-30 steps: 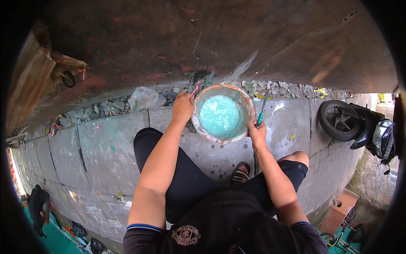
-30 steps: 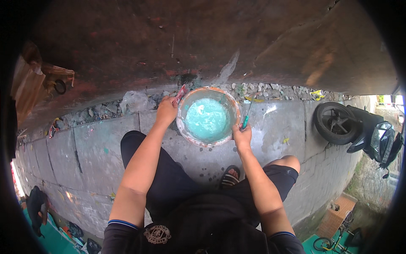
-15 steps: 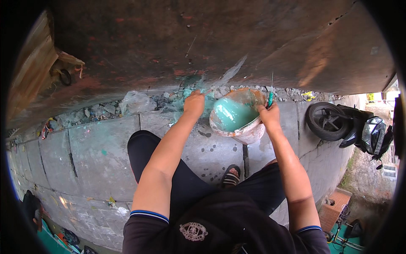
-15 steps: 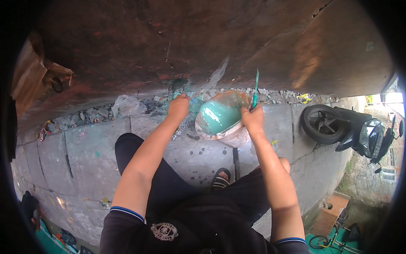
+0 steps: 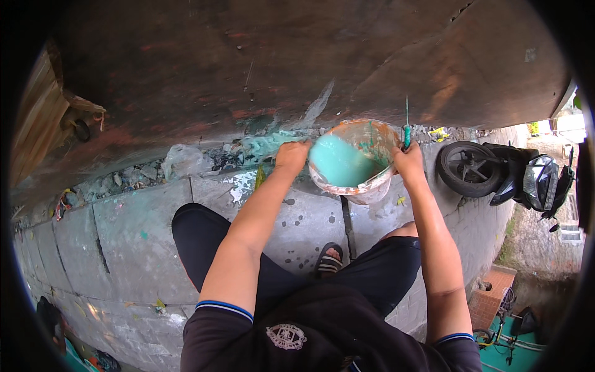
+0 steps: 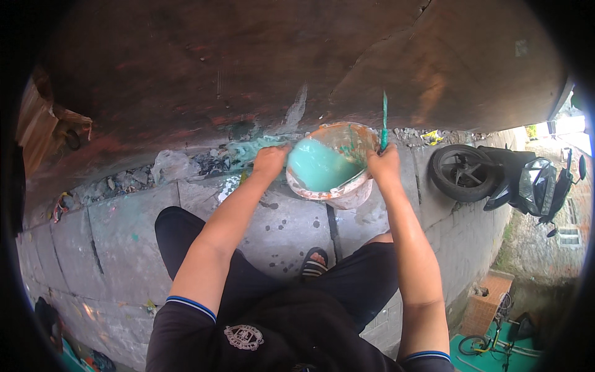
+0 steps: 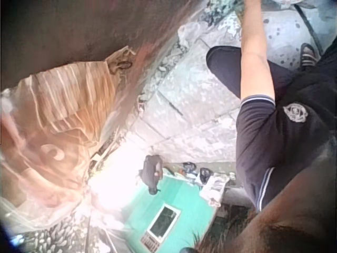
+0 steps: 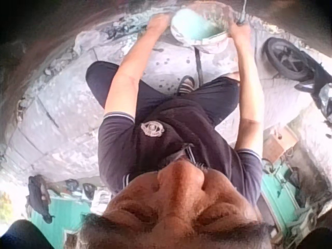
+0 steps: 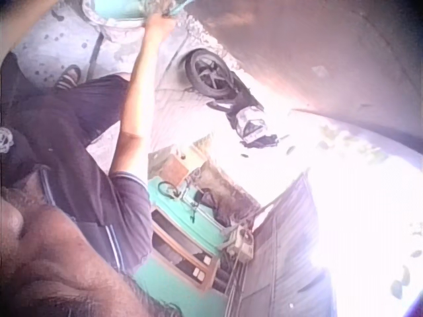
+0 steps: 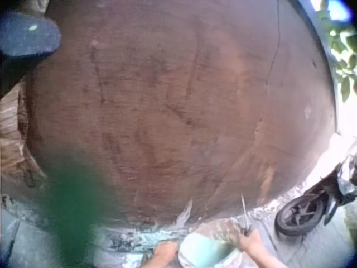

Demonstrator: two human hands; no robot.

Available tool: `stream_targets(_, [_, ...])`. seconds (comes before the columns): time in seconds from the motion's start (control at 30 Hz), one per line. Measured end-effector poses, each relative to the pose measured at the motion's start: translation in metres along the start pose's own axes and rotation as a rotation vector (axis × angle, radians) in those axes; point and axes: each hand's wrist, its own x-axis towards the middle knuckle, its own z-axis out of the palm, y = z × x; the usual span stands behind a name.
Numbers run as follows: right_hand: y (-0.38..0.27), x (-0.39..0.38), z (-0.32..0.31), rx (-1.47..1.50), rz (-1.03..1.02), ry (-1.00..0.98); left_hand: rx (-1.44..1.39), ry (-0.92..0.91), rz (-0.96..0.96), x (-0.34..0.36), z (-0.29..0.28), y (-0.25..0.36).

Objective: The person mixes a green liquid in a bucket with a trowel, walks inside a house, and then pours water into a container using a small cup.

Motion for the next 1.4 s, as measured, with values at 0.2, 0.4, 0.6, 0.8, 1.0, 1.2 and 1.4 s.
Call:
stream_targets(0.2, [0.052, -0.026, 0.029, 0.357, -0.025, 0.152, -0.043, 0.030, -0.109, -0.009, -0.025, -0.018])
stream_targets(0.4, [0.112, -0.039, 0.023, 0.782, 0.146, 0.168, -0.133, 0.045, -0.246, -0.018, -0.069, -0.027])
stream_targets(0.6, [0.105, -0.052, 0.081, 0.844, 0.160, 0.101, -0.132, 0.105, -0.302, -0.028, -0.097, -0.025])
stream_targets(0.8, [0.096, -0.066, 0.110, 1.149, 0.293, -0.027, -0.153, 0.167, -0.383, -0.038, -0.113, -0.033])
stream_targets(1.0, [0.116, -0.084, 0.129, 1.216, 0.439, -0.086, -0.151, 0.115, -0.412, -0.041, -0.108, -0.047])
stream_targets(1.2, [0.201, -0.095, 0.129, 0.445, 0.420, -0.013, -0.254, 0.095, -0.370, -0.023, -0.105, -0.035])
stream_targets(1.4, [0.179, -0.075, 0.065, 0.001, 0.529, 0.079, -0.313, 0.126, -0.337, -0.017, -0.092, -0.044])
